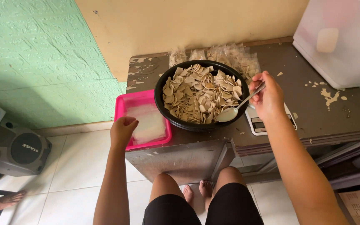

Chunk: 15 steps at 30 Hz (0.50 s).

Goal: Packaging chips into small plastic bags and weighing them on a digital scale.

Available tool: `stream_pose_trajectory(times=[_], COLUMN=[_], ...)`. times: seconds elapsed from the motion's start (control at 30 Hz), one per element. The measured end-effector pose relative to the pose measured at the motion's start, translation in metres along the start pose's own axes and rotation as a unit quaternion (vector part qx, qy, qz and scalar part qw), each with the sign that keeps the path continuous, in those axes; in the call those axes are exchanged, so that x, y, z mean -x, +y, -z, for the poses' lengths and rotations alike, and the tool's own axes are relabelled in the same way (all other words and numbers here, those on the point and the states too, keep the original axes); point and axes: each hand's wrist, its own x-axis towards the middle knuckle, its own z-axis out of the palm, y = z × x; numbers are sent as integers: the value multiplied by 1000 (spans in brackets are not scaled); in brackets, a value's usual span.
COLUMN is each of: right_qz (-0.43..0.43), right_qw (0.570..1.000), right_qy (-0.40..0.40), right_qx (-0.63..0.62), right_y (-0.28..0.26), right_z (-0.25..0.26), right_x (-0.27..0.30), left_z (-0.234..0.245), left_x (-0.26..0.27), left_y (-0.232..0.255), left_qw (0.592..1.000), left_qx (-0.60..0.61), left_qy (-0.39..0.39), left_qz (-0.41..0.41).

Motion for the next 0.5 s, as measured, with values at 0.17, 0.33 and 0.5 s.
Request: stream_pose_trajectory(times=[0.17,0.33,0.5], right_qz=[-20,-28,-103], right_qw=[995,982,985], right_qy=[-3,-14,-71], right_qx=[-98,-187,-121], right_y=[9,22,42], right_z=[3,-26,-73], right_x=[-22,-36,-21], left_z=[41,61,6], left_x=[33,74,68], left_y=[61,156,183], left_qw=[994,956,850], left_qx=[106,282,489], left_qy=[28,29,-139], left_qz=[-16,-77,-140])
